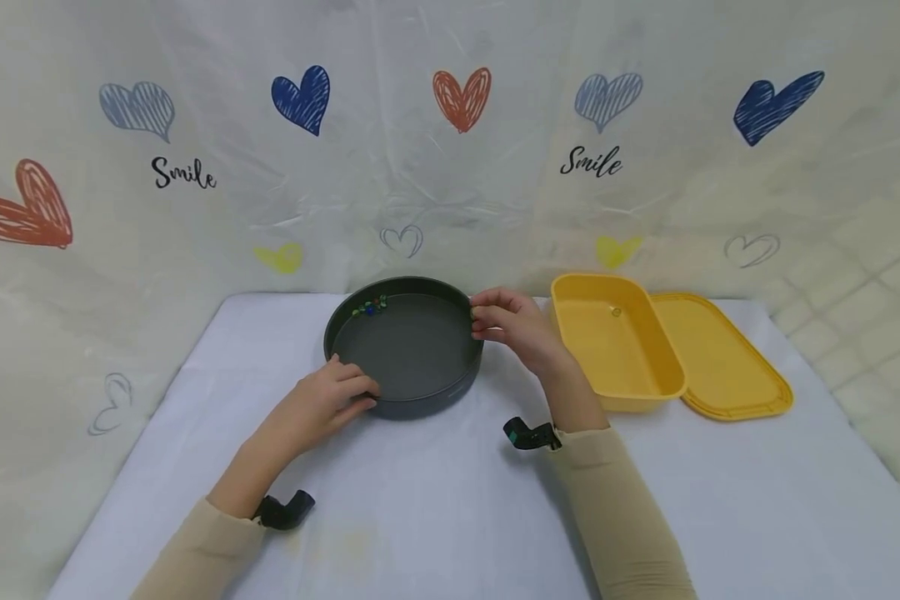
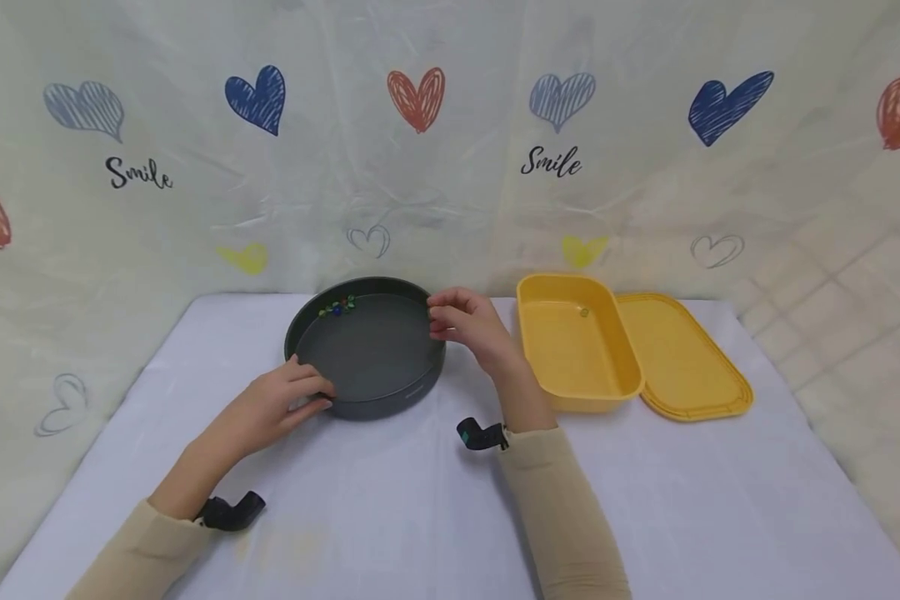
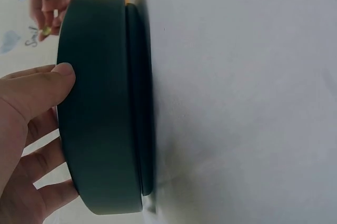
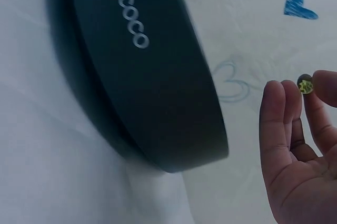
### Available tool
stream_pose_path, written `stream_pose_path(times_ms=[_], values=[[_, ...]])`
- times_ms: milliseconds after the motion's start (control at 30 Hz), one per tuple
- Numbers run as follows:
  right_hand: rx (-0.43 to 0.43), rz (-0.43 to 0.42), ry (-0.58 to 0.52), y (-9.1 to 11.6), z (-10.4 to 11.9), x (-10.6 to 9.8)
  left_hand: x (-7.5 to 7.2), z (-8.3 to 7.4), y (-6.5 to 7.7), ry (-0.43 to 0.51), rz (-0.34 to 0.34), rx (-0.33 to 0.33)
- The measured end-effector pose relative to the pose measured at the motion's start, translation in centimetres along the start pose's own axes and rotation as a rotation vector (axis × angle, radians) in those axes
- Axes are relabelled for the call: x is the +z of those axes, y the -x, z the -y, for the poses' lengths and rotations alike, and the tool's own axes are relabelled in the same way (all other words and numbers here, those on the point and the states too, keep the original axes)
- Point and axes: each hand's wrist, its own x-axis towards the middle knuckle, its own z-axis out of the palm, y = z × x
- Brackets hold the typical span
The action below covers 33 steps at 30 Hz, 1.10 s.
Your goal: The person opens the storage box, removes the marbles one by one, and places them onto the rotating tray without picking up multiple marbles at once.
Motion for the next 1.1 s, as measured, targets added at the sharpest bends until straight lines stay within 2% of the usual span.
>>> stream_pose_path(times_ms=[300,833,1100], values=[[0.044,0.054,0.079,-0.2,-1.0,2.2,-0.2,-0.1,-0.1,0.001,0.000,0.006],[0.000,0.060,0.196,-0.1,-1.4,3.3,-0.2,-0.2,-0.2,0.013,-0.002,0.001],[-0.053,0.081,0.338,-0.2,-1.9,3.7,0.0,-0.1,0.0,0.015,-0.001,-0.011]])
